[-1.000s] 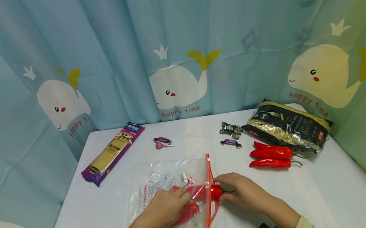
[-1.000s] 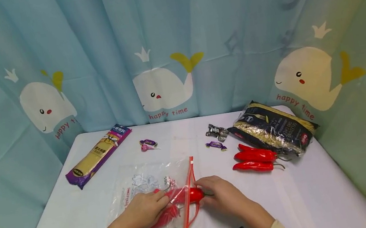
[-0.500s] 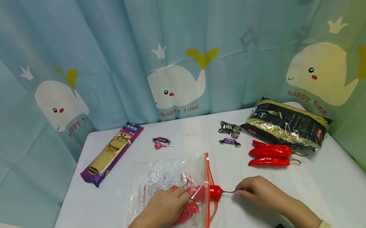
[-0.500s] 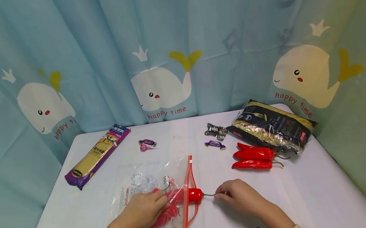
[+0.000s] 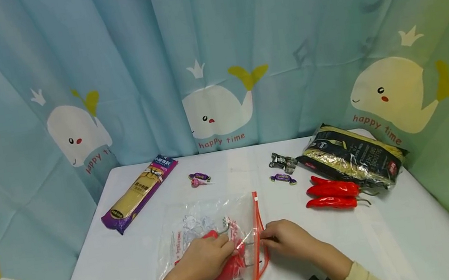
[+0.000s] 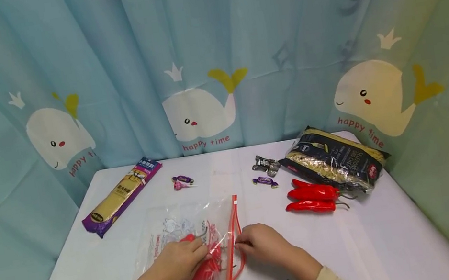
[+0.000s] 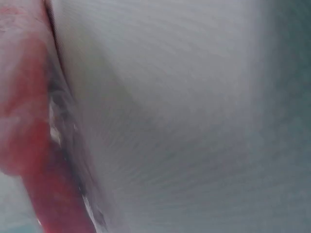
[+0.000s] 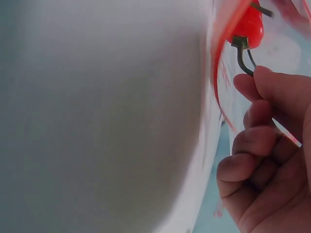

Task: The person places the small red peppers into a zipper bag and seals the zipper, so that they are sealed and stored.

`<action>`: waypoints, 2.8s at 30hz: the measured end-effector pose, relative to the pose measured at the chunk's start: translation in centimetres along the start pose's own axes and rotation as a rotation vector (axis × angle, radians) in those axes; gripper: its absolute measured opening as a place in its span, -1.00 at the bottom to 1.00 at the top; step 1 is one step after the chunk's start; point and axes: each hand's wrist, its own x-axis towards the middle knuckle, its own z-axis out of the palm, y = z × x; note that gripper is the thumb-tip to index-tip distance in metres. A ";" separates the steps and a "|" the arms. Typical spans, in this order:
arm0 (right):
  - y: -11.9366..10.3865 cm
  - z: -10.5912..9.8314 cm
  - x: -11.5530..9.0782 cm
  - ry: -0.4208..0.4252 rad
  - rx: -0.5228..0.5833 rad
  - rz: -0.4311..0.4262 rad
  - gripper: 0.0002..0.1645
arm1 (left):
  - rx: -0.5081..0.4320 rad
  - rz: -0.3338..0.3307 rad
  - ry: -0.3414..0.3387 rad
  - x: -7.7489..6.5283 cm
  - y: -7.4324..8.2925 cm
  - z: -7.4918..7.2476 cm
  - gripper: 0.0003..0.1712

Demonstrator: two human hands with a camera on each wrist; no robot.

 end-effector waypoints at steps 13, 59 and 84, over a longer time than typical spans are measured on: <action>-0.6 0.4 -0.1 -0.034 0.112 0.029 -0.89 | -0.024 -0.005 -0.013 -0.1 0.4 0.3 -0.88; 9.0 -10.9 -9.7 0.310 -0.303 0.286 -0.45 | -0.076 -0.046 -0.102 -0.3 0.4 -0.1 -0.95; 1.4 -5.4 -5.2 0.201 -0.031 0.158 -0.47 | -0.052 -0.018 -0.035 -0.2 0.5 0.3 -0.86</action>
